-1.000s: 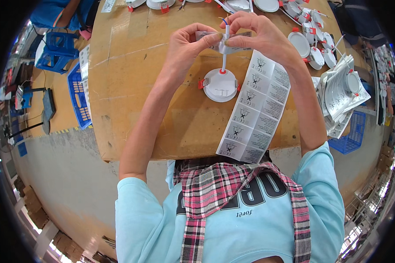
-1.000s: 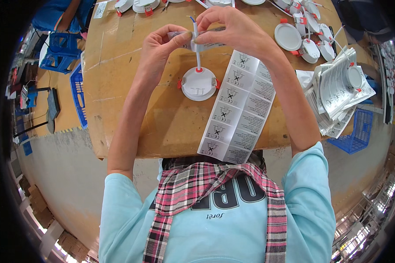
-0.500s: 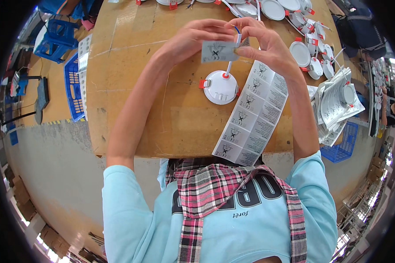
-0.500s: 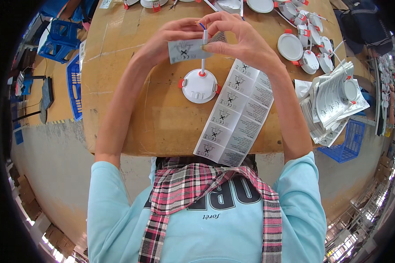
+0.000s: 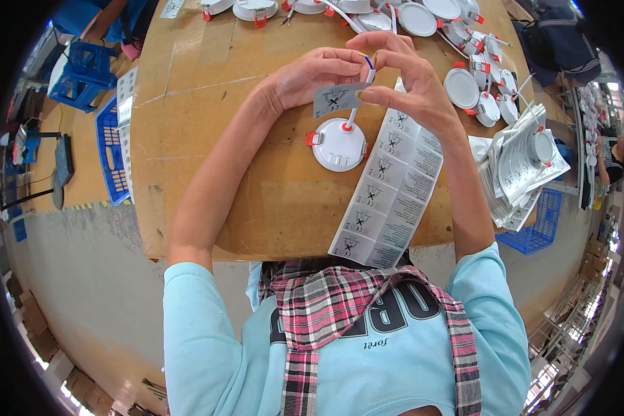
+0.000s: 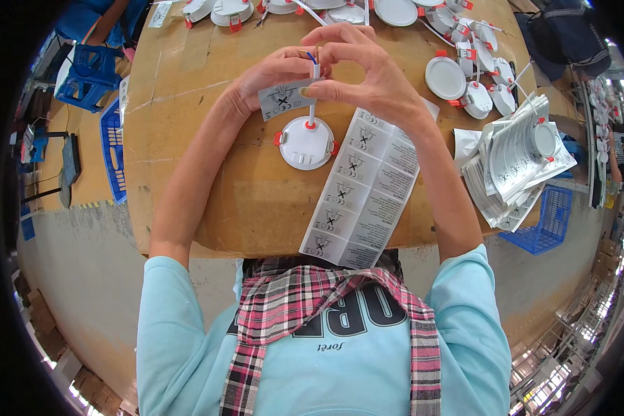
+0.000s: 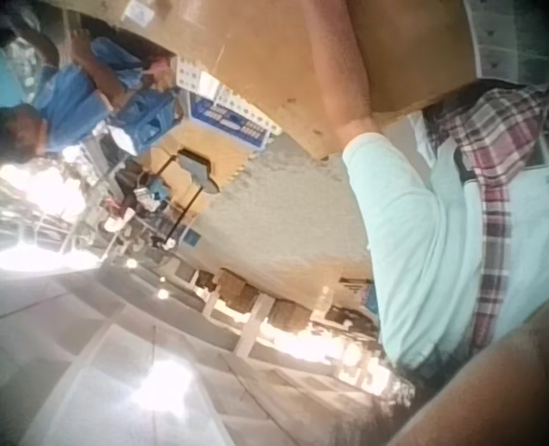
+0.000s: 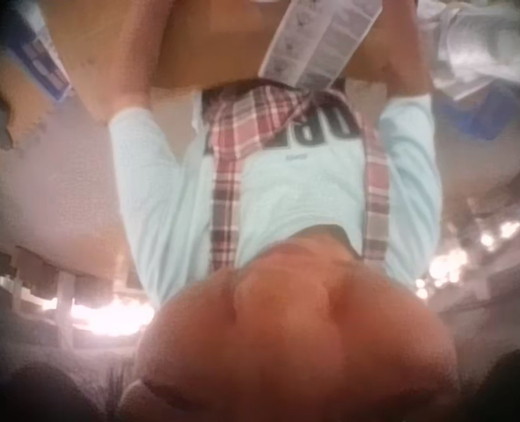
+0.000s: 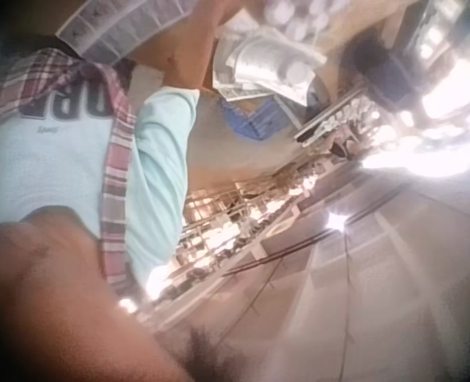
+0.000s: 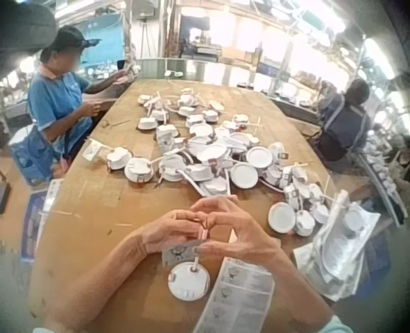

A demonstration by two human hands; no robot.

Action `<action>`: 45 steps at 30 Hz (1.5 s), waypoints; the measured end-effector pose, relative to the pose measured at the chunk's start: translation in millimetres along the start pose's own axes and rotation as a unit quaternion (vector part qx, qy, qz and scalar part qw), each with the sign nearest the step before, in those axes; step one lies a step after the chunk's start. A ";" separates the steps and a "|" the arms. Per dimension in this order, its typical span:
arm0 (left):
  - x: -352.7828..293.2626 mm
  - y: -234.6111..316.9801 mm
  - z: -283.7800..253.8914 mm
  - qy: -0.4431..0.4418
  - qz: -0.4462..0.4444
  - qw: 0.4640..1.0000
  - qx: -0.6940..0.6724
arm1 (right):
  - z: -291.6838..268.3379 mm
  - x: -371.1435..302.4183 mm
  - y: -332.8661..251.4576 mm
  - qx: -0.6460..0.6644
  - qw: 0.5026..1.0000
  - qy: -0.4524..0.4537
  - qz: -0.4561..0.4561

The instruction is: Apply labels and assemble components for circular LED light fixtures at an assembly station.

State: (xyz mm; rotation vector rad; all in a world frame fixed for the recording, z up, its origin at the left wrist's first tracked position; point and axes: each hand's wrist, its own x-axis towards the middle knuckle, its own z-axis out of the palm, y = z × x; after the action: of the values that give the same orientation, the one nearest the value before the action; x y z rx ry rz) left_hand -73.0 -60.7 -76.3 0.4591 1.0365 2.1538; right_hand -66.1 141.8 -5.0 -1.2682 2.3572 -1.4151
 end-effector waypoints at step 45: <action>-36.2 -14.2 24.7 0.287 0.162 0.942 0.058 | 35.6 -3.8 4.0 0.133 0.957 0.234 0.108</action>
State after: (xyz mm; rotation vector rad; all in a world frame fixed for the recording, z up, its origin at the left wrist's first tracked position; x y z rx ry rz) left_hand -27.4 -67.0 -72.8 0.0401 1.4926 2.6093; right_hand -49.1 121.2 -29.1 -0.6359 2.3588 -2.0432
